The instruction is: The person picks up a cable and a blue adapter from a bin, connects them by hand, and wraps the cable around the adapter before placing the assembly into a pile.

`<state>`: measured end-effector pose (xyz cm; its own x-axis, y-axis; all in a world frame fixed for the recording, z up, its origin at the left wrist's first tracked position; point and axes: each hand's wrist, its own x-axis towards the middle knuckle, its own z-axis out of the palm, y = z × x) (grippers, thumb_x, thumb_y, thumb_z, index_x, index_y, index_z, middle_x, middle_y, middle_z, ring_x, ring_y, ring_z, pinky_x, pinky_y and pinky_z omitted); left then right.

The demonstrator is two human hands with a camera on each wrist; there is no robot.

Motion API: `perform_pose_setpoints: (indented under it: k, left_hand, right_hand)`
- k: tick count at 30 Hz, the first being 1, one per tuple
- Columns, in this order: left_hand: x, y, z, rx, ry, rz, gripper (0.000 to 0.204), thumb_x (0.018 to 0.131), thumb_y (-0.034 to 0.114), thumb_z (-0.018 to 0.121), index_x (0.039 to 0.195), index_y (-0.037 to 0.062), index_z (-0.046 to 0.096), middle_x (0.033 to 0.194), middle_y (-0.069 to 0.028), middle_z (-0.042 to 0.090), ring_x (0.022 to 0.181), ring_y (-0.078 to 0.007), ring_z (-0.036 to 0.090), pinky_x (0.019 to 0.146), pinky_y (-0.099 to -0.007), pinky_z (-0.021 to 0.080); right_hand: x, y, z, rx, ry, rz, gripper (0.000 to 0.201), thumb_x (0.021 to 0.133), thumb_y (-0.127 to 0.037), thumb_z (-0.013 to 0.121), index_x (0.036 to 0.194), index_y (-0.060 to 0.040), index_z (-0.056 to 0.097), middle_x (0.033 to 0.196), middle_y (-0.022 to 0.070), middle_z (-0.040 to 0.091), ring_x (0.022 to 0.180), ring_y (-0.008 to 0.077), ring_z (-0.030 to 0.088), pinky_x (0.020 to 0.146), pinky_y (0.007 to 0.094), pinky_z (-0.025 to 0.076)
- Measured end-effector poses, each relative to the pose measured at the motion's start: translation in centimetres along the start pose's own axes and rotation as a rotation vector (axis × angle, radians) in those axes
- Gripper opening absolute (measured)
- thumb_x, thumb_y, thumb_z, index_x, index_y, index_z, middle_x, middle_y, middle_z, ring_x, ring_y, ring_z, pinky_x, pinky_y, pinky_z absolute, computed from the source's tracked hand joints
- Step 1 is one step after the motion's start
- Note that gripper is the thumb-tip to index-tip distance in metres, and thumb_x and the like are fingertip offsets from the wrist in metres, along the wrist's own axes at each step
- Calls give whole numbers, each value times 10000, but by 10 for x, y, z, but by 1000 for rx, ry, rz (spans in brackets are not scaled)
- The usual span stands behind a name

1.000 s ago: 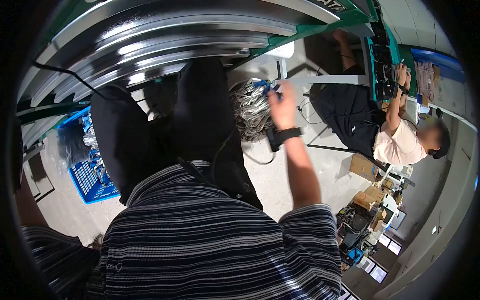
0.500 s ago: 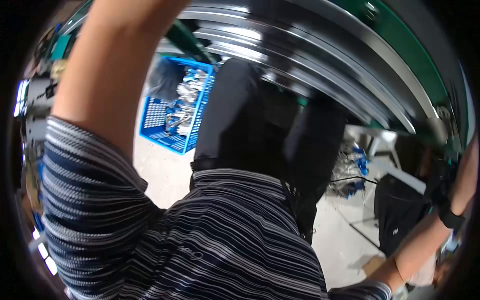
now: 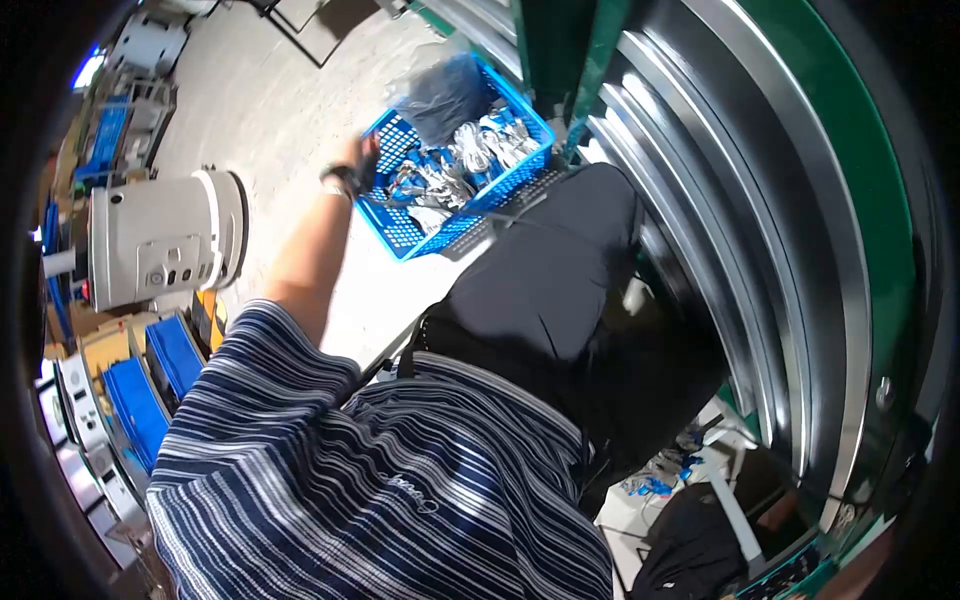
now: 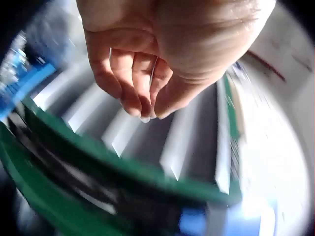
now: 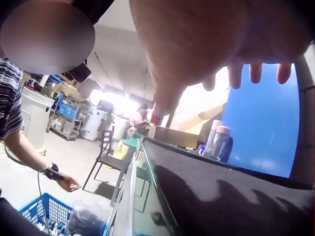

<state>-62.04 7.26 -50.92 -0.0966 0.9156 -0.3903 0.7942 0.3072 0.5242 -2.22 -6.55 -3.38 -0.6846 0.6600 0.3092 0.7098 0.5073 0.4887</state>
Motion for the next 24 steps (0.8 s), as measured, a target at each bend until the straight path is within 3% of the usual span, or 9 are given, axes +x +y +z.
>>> perform_pose_setpoints:
  k: [3, 6, 9, 10, 13, 15, 16, 19, 24]
  left_hand:
    - [-64, -128, 75, 621, -228, -268, 264, 890, 273, 538, 957, 117, 741, 1016, -141, 713, 955, -278, 689, 804, -400, 546]
    - [-90, -193, 166, 330, -258, -384, 231, 859, 257, 594, 938, 105, 750, 961, -92, 726, 901, -208, 695, 788, -351, 546]
    - [-92, -139, 180, -526, -72, -866, 243, 831, 228, 582, 842, 46, 744, 852, -69, 730, 781, -175, 677, 709, -308, 524]
    - [-69, -164, 200, -153, -212, -583, 251, 826, 233, 583, 827, 30, 731, 863, -73, 730, 774, -178, 677, 708, -319, 520]
    - [-37, -131, 180, 169, -259, -14, 333, 857, 439, 629, 941, 124, 696, 998, -144, 700, 904, -337, 666, 772, -424, 516]
    - [-5, -178, 227, -371, -186, -169, 276, 830, 378, 659, 977, 150, 707, 1011, -129, 704, 914, -329, 665, 782, -419, 517]
    - [-23, -142, 192, 30, -195, 52, 252, 826, 340, 662, 996, 160, 712, 1031, -120, 704, 944, -319, 666, 801, -413, 519]
    - [-16, -139, 205, 323, -383, -205, 263, 820, 244, 645, 1050, 122, 682, 1045, -162, 688, 990, -339, 657, 861, -412, 512]
    - [-11, -193, 273, -263, -356, -415, 379, 862, 266, 620, 1212, 120, 627, 1167, -153, 659, 1045, -309, 641, 880, -413, 509]
  right_hand:
    - [9, -21, 12, -47, -256, 110, 739, 934, -464, 571, 1453, 2, 325, 1466, 235, 382, 1366, 368, 363, 1133, 483, 281]
    - [14, -44, 24, 397, -443, 460, 779, 961, -572, 421, 1457, 18, 310, 1467, 248, 369, 1361, 396, 352, 1120, 485, 274]
    - [13, -47, 3, 232, -470, 449, 766, 978, -571, 355, 1459, 23, 300, 1466, 234, 370, 1373, 387, 329, 1130, 481, 249]
    - [31, -52, -1, 145, -503, 327, 654, 994, -428, 424, 1373, 101, 357, 1385, 349, 397, 1225, 475, 462, 1032, 545, 375]
    - [-51, -22, -3, 224, -459, 564, 530, 1018, -288, 445, 1446, 8, 348, 1451, 196, 395, 1332, 289, 399, 1116, 405, 287]
    - [-42, -22, -3, 88, -524, 515, 575, 1023, -315, 386, 1490, -5, 256, 1507, 195, 314, 1394, 315, 311, 1146, 432, 224]
    - [-8, -32, -38, 75, -539, 501, 575, 1023, -315, 386, 1490, -5, 256, 1507, 195, 314, 1394, 315, 311, 1146, 432, 224]
    - [46, -56, -54, 247, -673, 641, 926, 930, -482, 562, 1454, 139, 118, 1483, 342, 231, 1333, 464, 325, 1112, 549, 246]
    - [25, -37, -104, -11, -673, 470, 816, 967, -347, 553, 1446, 163, 134, 1411, 421, 275, 1294, 479, 374, 1073, 503, 325]
